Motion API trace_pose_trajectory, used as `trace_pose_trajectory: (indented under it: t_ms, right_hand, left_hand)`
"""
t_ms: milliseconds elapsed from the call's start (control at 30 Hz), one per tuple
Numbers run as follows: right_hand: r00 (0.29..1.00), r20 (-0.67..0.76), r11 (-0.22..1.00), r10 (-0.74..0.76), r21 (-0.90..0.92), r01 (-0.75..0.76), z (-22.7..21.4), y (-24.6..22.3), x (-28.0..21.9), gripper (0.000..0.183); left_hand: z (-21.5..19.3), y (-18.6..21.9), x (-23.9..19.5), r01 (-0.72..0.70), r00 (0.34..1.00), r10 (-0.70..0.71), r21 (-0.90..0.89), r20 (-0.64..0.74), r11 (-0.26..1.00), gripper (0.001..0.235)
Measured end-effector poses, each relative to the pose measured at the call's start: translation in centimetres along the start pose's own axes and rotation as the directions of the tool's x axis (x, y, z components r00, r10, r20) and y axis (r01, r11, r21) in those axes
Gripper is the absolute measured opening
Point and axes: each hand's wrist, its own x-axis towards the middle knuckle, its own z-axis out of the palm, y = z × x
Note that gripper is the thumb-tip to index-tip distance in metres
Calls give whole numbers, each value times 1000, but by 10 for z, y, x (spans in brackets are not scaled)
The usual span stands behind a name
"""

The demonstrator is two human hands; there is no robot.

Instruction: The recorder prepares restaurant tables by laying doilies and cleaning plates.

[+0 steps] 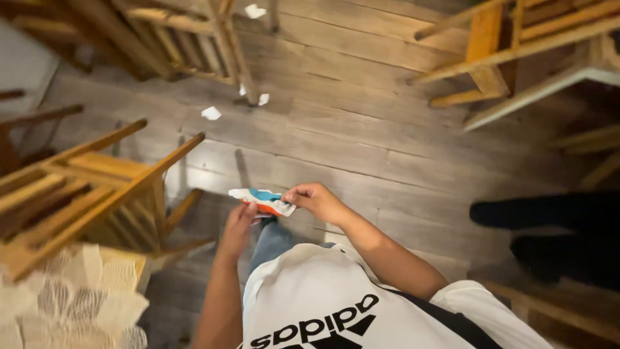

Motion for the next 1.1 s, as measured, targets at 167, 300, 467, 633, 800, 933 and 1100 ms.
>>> trace_pose_trajectory:
  t_ms: [167,300,467,633,800,933,1100]
  right_hand:
    - [986,-147,997,-73,-18,71,-33,-14,22,26]
    - [962,-218,986,-164,-29,161,-64,-24,55,27]
    - [927,-374,997,-17,67,46,-105,-73,98,31]
    - [836,-539,965,104,259,47,-136,-102,149,46]
    - [813,-582,972,-23,177,154,-168,-105,183,43]
    - [812,-567,978,-140,46,201,-194,-113,184,29]
    - [842,-536,988,-60,86,125,-223,-121,183,26]
  left_hand:
    - [10,17,88,-51,986,38,76,163,996,33]
    - [15,45,165,-42,963,57,-64,265,997,25]
    - [3,54,274,-32,937,50,-56,347,998,24]
    - [0,92,344,-28,890,43,-39,454,999,19]
    - [22,112,393,12,854,-28,36,520,999,26]
    - [52,113,421,-1,870,-67,138,488,990,36]
    - [104,163,423,-24,881,-21,89,472,996,45]
